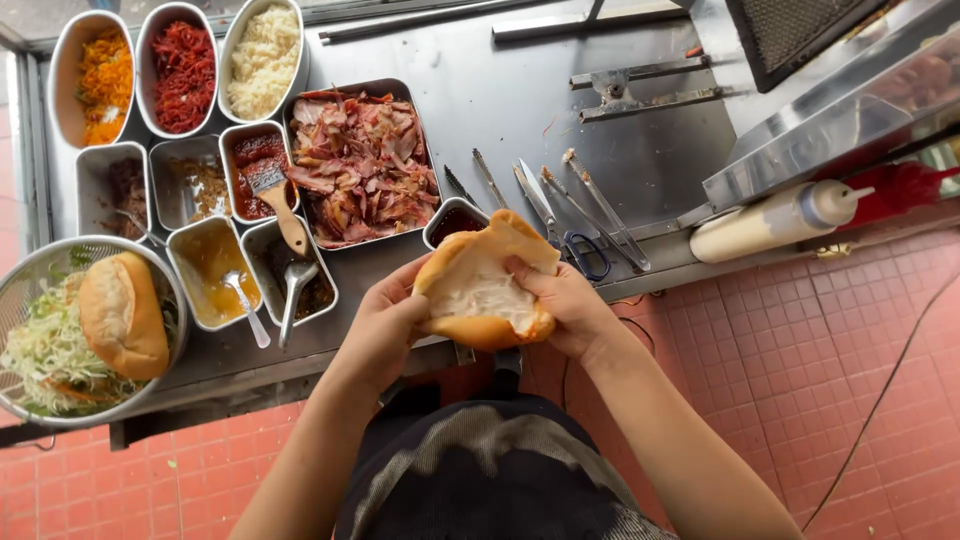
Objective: Prepare two sandwiches by cutting bread rolls, adding sauces, meat, and cabbage, and toasting them.
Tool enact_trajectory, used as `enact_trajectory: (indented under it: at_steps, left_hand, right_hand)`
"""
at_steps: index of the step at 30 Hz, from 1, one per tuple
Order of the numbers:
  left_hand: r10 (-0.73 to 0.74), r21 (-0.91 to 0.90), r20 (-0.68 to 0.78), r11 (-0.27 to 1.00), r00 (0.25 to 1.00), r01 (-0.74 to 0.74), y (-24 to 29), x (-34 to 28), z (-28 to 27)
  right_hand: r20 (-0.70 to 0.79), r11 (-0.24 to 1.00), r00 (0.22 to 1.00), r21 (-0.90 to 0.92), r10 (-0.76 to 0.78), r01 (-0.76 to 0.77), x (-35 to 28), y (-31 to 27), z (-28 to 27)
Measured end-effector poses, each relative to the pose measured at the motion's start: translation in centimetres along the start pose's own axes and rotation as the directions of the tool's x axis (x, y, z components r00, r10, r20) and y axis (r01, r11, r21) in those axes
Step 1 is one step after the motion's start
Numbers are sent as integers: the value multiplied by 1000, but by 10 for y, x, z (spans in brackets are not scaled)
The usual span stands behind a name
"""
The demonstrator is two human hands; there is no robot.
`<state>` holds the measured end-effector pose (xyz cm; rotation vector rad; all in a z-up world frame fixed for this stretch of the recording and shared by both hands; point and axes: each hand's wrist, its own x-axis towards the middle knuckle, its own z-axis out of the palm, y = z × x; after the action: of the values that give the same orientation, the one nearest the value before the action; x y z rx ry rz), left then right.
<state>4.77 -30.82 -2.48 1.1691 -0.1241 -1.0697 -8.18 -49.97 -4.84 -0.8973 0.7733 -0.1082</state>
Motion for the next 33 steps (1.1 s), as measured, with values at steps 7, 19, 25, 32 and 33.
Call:
enact_trajectory:
  at_steps: [7, 19, 25, 32, 33]
  left_hand:
    - [-118, -176, -232, 981, 965, 78, -11, -13, 39]
    - [-90, -508, -30, 859, 995, 63, -22, -45, 8]
    - [18, -343, -214, 935, 977, -92, -20, -39, 17]
    - [-13, -333, -419, 933, 908, -140, -13, -42, -9]
    - [-13, -333, -418, 933, 908, -140, -20, -43, -21]
  right_hand:
    - [183, 999, 982, -44, 36, -29, -5, 6, 15]
    - [417, 936, 861, 63, 291, -346, 2, -12, 8]
    - [347, 978, 932, -206, 104, -32, -11, -12, 23]
    - [119, 578, 894, -724, -432, 376, 8, 6, -31]
    - [119, 578, 894, -725, -433, 376, 8, 10, -33]
